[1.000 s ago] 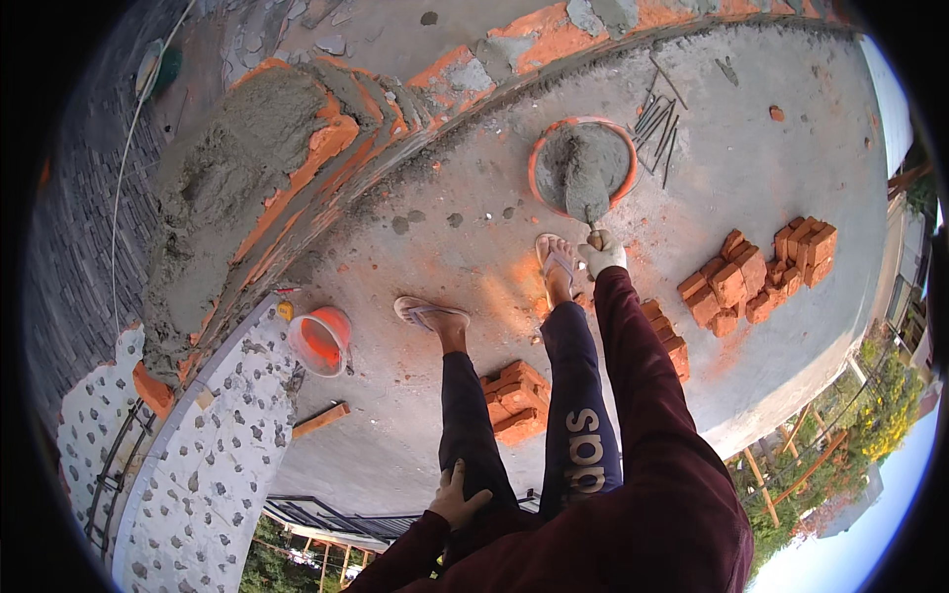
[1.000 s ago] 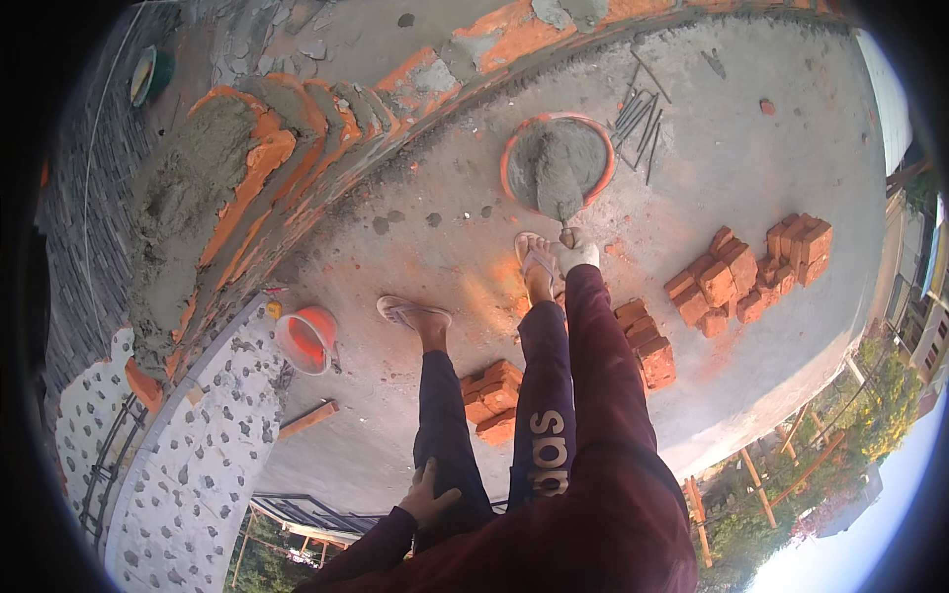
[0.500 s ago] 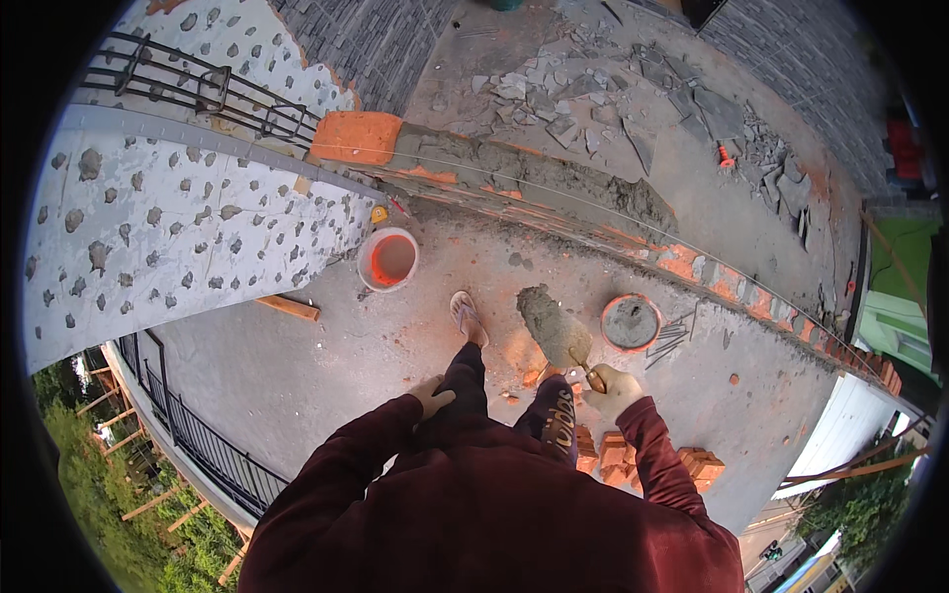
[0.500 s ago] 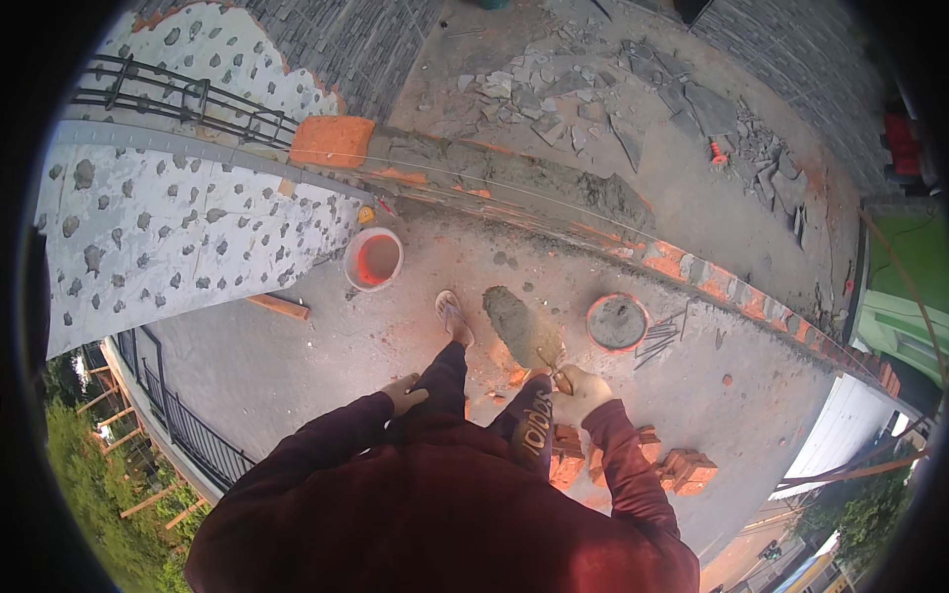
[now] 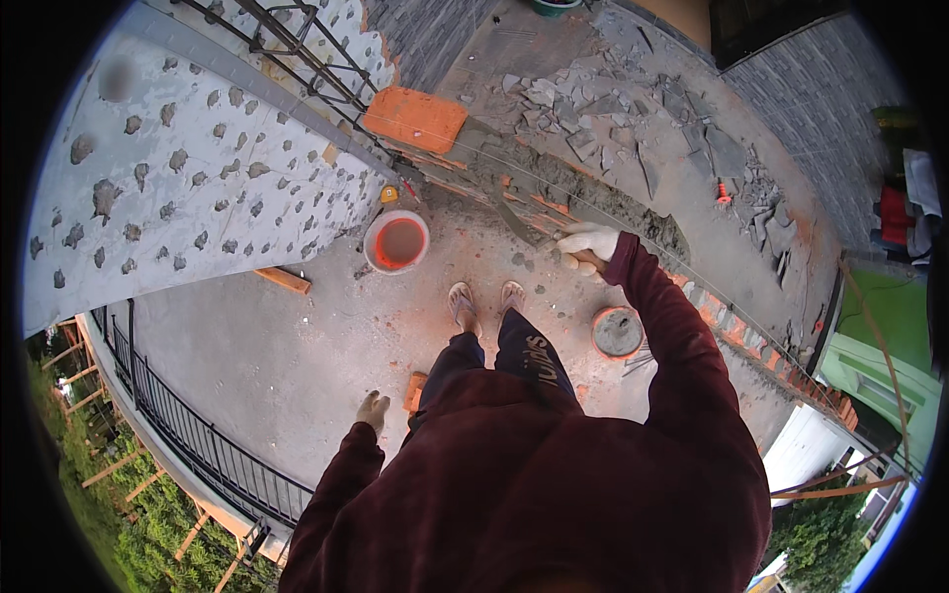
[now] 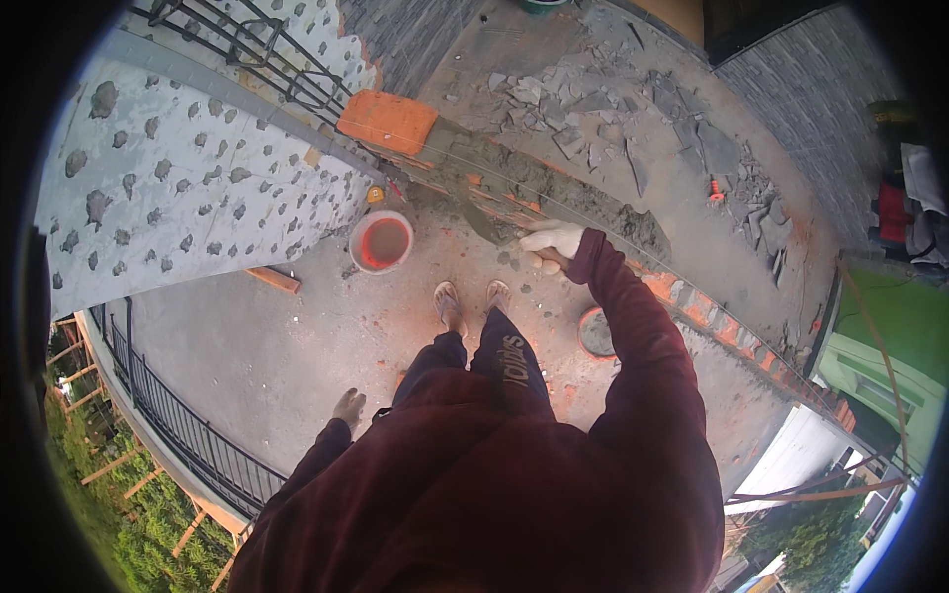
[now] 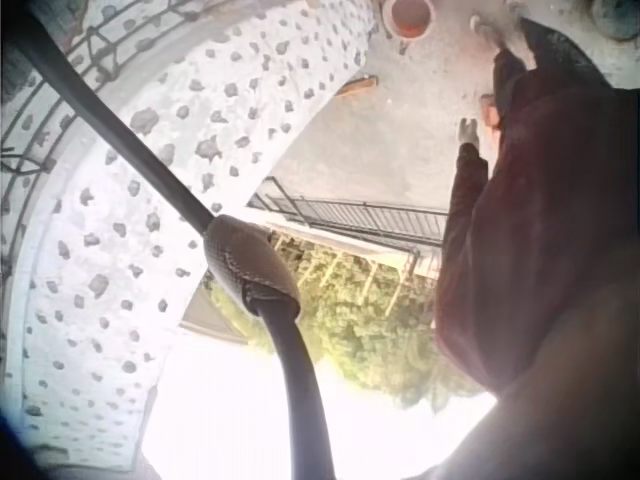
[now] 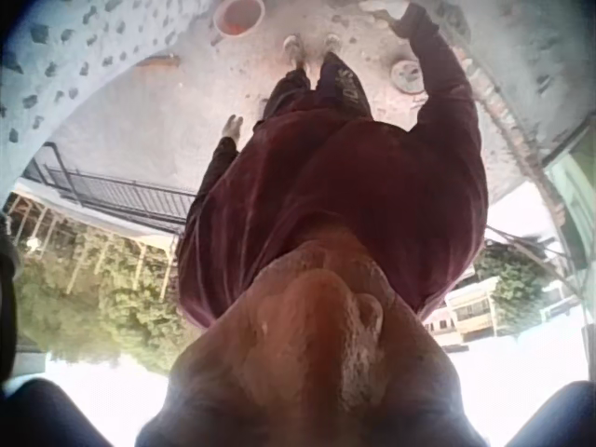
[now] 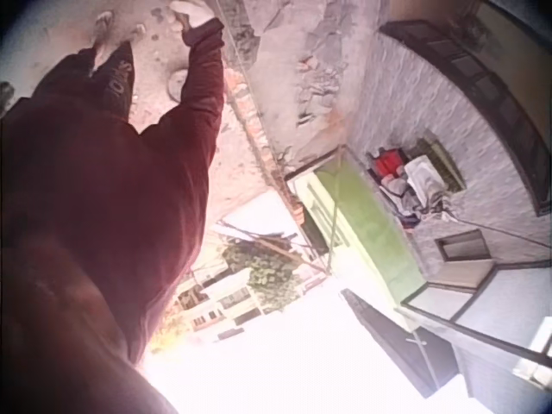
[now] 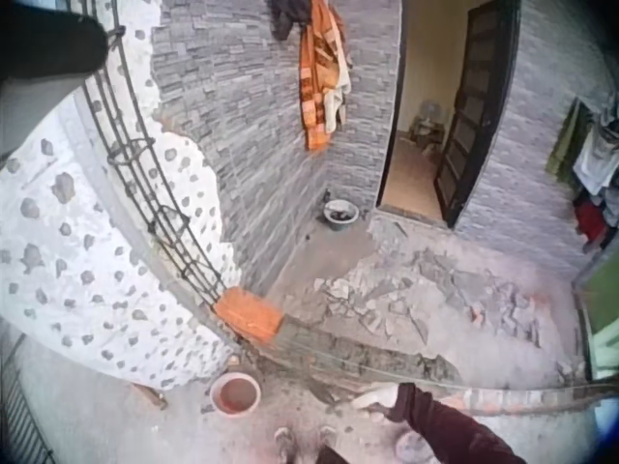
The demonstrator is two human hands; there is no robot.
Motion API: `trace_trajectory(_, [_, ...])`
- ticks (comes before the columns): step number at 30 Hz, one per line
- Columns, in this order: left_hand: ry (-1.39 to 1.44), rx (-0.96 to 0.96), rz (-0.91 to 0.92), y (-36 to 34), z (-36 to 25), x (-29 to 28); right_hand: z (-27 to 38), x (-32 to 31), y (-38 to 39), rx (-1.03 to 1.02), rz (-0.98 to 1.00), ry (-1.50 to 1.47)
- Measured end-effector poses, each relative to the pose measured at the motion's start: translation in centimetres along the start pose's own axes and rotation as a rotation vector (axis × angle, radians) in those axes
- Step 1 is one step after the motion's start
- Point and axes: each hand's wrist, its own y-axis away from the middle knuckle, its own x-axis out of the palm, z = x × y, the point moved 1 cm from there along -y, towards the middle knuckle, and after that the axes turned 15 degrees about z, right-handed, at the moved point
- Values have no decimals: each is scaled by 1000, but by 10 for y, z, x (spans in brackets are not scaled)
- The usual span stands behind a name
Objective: The person scoops mortar from a bucket with a trowel, spreads it on a partially built brick wall, and places bricks one by one. They tap bricks into alignment and continue the process along the wall.
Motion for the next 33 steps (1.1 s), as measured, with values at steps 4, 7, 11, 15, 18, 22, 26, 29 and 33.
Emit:
trace_trajectory(4, [68,41,46,25,21,36,-14,14,22,71,-182,132])
trace_trajectory(7, [187,55,148,21,12,62,-80,18,18,-236,-379,1077])
trace_trajectory(11, [162,124,139,8,-20,74,-84,36,-35,174,-716,1192])
trace_trajectory(15, [9,145,78,20,-114,65,-75,10,-60,66,-938,1163])
trace_trajectory(18, [58,250,-5,37,-158,56,-85,0,-40,90,-965,1050])
trace_trajectory(22, [67,254,-35,35,-157,49,-126,-9,-5,24,-950,876])
trace_trajectory(26, [22,136,-14,34,-127,64,-105,31,-6,-65,-799,816])
trace_trajectory(29, [-63,27,107,23,-130,79,-85,30,-70,-79,-781,881])
trace_trajectory(33, [-156,103,142,29,-139,83,-38,33,-100,31,-757,758])
